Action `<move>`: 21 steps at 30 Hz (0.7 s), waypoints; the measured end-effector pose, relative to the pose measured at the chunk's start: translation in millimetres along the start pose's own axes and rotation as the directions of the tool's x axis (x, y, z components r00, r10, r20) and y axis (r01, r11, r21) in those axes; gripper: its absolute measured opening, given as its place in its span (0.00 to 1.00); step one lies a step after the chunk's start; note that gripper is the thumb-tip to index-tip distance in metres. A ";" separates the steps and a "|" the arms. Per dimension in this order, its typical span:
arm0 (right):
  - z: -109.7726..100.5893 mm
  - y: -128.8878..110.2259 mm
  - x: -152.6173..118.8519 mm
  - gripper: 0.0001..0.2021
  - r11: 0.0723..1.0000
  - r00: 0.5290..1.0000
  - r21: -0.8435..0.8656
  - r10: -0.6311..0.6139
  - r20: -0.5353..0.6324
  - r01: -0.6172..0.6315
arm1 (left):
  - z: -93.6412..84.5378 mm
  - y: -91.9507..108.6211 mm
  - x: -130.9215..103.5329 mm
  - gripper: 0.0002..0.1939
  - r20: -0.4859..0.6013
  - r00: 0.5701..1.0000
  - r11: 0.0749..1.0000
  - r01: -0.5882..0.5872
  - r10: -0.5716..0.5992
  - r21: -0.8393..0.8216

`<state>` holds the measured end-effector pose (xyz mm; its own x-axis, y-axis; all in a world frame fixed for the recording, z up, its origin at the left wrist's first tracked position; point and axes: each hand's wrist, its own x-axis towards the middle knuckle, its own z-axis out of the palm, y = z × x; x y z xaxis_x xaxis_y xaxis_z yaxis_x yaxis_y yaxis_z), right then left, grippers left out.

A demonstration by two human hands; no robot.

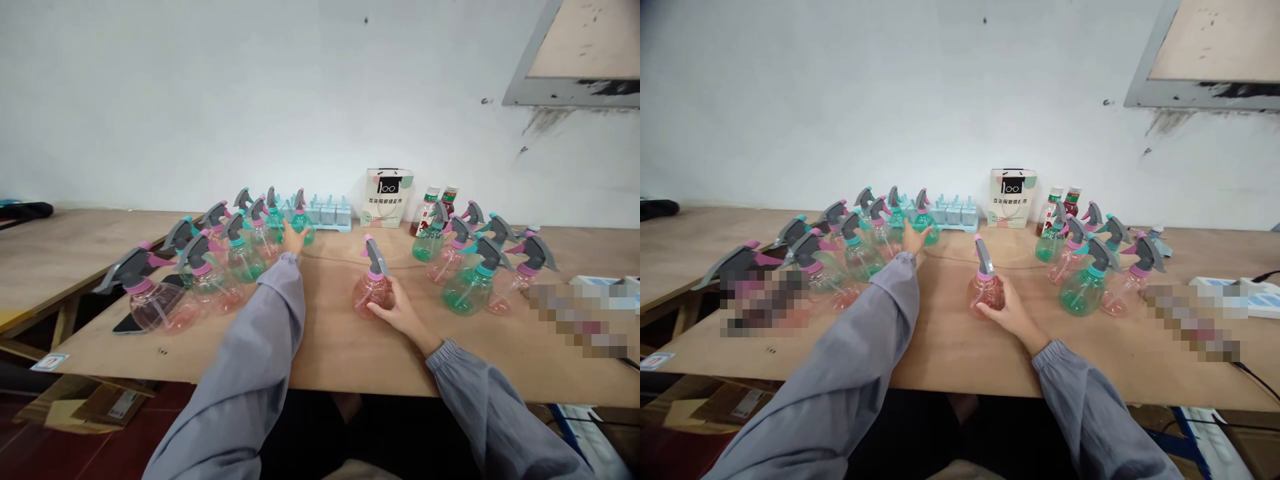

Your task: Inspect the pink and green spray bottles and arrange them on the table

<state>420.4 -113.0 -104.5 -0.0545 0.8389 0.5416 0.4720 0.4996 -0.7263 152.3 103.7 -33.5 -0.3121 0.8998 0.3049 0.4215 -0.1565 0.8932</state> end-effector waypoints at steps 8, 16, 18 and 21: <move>16.5 1.8 0.8 0.37 1.000 0.993 -0.022 -0.008 -0.114 0.006 | -8.5 18.9 -127.5 0.31 0.409 0.815 0.856 -0.191 0.411 -0.480; 47.2 -24.4 12.2 0.36 0.996 0.999 -0.077 -0.041 0.016 0.042 | -4.5 58.1 -186.6 0.47 0.378 0.838 0.871 -0.208 0.393 -0.445; 36.0 -32.4 10.7 0.35 0.987 0.994 -0.133 -0.087 0.059 0.094 | -4.8 58.5 -183.1 0.41 0.291 0.869 0.844 -0.226 0.401 -0.487; -9.3 -30.7 1.9 0.30 0.959 0.969 -0.247 -0.181 -0.166 0.136 | -11.8 52.8 -174.1 0.30 0.228 0.876 0.802 -0.247 0.424 -0.544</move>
<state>414.0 -128.7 -77.2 0.0079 0.6872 0.7264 0.6629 0.5403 -0.5183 218.8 -66.0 -35.6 0.0996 0.8150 0.5708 -0.0480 -0.5690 0.8209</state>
